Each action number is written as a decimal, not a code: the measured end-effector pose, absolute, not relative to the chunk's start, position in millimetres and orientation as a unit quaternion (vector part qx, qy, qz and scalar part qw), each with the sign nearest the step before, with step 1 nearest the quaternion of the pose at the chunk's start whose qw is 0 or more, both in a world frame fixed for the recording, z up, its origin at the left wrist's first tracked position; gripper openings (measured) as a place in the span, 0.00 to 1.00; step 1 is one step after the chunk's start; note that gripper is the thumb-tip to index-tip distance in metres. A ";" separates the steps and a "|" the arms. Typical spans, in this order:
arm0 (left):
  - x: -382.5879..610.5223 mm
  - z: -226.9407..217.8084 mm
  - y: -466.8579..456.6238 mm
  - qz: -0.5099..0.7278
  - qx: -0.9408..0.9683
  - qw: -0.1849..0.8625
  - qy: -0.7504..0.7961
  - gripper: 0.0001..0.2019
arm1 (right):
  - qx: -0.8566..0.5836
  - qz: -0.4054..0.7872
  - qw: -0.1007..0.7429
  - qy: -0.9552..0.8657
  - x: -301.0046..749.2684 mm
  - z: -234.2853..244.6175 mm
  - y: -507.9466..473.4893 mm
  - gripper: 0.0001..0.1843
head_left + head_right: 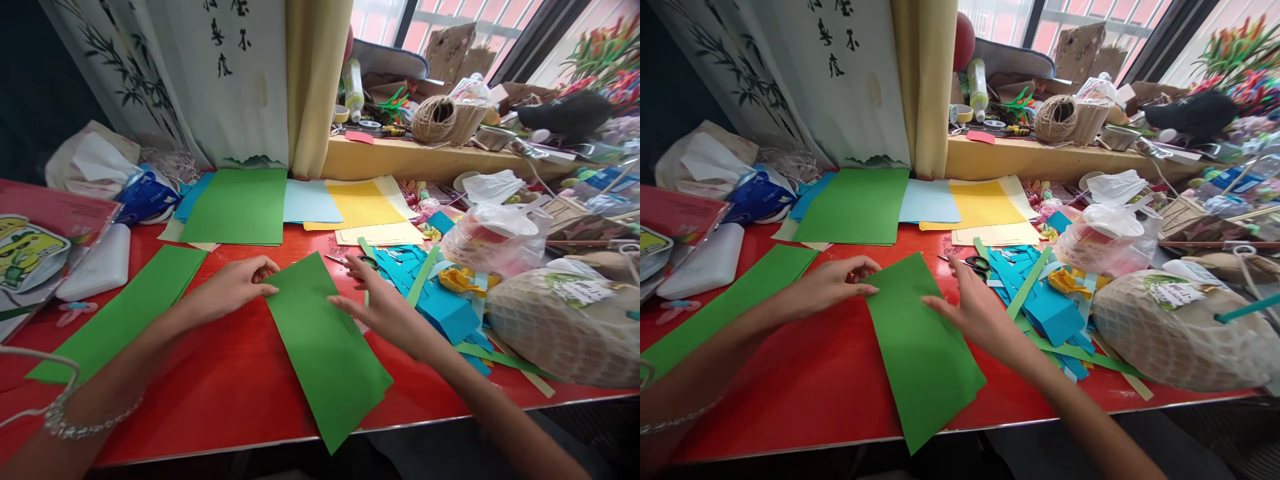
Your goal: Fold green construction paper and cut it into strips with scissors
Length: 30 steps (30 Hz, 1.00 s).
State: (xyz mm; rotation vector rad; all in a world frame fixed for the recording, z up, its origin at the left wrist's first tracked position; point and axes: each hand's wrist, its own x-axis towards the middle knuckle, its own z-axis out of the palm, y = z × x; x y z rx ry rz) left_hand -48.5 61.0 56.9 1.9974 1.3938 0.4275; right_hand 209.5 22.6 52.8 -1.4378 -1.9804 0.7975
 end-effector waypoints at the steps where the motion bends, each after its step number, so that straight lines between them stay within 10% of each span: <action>1: -46.8 59.4 62.8 0.183 0.765 0.323 0.526 0.13 | -0.507 0.361 0.286 -0.729 207.0 52.6 35.5 0.39; 7: -37.3 48.2 63.5 0.353 0.628 0.414 0.557 0.15 | -0.404 0.671 0.312 -0.538 191.8 28.0 63.4 0.20; 30: -28.2 32.4 49.0 0.429 0.524 0.485 0.554 0.12 | -0.438 0.671 0.329 -0.499 188.4 21.2 46.0 0.17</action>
